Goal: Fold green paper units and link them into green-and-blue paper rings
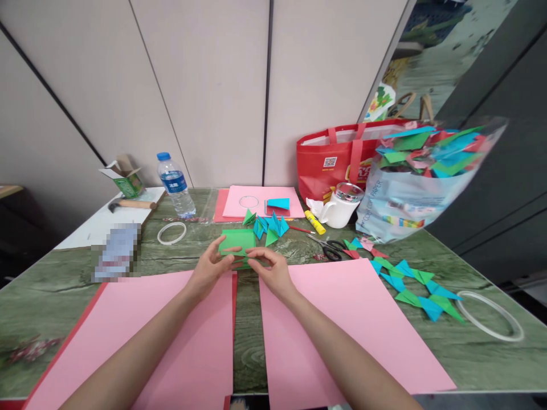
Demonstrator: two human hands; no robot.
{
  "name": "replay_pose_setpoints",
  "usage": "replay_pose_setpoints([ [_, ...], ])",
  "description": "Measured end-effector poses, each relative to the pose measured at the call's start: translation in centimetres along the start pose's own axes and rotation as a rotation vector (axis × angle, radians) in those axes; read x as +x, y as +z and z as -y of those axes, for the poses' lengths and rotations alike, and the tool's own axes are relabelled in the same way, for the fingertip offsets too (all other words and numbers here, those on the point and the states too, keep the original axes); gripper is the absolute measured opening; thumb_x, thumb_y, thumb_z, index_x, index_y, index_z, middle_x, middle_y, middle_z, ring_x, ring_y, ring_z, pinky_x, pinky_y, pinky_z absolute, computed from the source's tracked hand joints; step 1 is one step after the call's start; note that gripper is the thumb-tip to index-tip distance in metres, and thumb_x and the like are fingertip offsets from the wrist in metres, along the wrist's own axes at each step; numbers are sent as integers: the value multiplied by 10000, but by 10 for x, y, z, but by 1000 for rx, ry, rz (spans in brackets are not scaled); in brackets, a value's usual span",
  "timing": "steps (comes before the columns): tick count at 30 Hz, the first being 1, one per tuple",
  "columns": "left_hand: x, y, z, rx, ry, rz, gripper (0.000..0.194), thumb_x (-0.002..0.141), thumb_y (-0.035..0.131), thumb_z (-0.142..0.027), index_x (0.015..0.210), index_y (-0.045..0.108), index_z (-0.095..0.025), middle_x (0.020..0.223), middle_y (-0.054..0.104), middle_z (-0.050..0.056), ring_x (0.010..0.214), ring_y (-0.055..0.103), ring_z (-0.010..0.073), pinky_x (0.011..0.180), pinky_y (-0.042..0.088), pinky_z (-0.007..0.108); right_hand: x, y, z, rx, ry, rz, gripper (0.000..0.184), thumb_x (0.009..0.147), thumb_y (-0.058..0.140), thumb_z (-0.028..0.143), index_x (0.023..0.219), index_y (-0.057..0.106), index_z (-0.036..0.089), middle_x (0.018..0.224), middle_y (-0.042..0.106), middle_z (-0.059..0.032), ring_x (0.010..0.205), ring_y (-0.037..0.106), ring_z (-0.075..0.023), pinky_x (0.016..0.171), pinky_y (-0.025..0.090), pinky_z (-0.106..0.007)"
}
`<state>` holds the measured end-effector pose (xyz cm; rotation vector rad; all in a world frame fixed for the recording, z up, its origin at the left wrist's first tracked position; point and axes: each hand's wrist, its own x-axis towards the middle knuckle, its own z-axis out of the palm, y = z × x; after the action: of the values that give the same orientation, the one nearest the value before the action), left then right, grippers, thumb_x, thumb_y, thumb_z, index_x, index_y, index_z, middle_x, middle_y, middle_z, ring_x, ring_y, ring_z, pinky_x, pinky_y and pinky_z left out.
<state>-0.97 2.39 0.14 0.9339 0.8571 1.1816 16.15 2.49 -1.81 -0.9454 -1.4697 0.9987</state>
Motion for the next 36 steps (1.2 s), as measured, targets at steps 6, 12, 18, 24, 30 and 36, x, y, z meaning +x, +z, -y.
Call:
replay_pose_setpoints([
  [6, -3, 5, -7, 101, 1, -17, 852, 651, 715, -244, 1340, 216, -200, 1151, 578, 151, 897, 613, 191, 845, 464, 400, -1, 1, -2, 7, 81, 99, 181, 673, 676, 346, 790, 635, 214, 1143, 572, -81, 993, 571, -237, 732, 488, -338],
  [12, -2, 4, -5, 185, 45, 14, 874, 665, 695, -266, 1363, 171, -214, 1178, 555, 139, 925, 589, 197, 826, 456, 372, 1, 3, -6, 179, 147, 114, 319, 641, 707, 325, 917, 582, 223, 1121, 582, -72, 981, 573, -202, 825, 459, -347],
  [18, -2, 3, 0, 269, 128, 71, 862, 668, 687, -231, 1362, 176, -225, 1257, 473, 144, 1039, 537, 217, 842, 449, 335, 1, 4, -11, 148, 157, 136, 417, 566, 762, 298, 936, 592, 211, 1061, 599, -67, 971, 563, -209, 796, 459, -333],
  [24, -2, 2, 3, 324, 161, 125, 894, 689, 666, -231, 1391, 112, -222, 1231, 504, 136, 1065, 531, 224, 888, 427, 353, 0, 5, -5, 157, 161, 163, 383, 628, 717, 325, 973, 597, 212, 1025, 611, -56, 982, 556, -208, 802, 456, -330],
  [30, -2, 0, -2, 301, 201, 170, 819, 762, 579, -243, 1405, 73, -215, 1308, 456, 120, 1152, 467, 228, 938, 387, 346, 3, 1, -4, 231, 213, 8, 276, 703, 643, 365, 929, 602, 213, 917, 641, -19, 856, 585, -163, 740, 454, -276],
  [36, -2, -1, -9, 442, 254, 172, 636, 792, 516, -222, 1372, 256, -204, 1379, 376, 102, 1191, 422, 243, 963, 355, 346, 9, 1, -10, 593, 425, -185, 277, 596, 732, 346, 800, 599, 215, 705, 656, 39, 571, 573, -103, 542, 448, -208],
])
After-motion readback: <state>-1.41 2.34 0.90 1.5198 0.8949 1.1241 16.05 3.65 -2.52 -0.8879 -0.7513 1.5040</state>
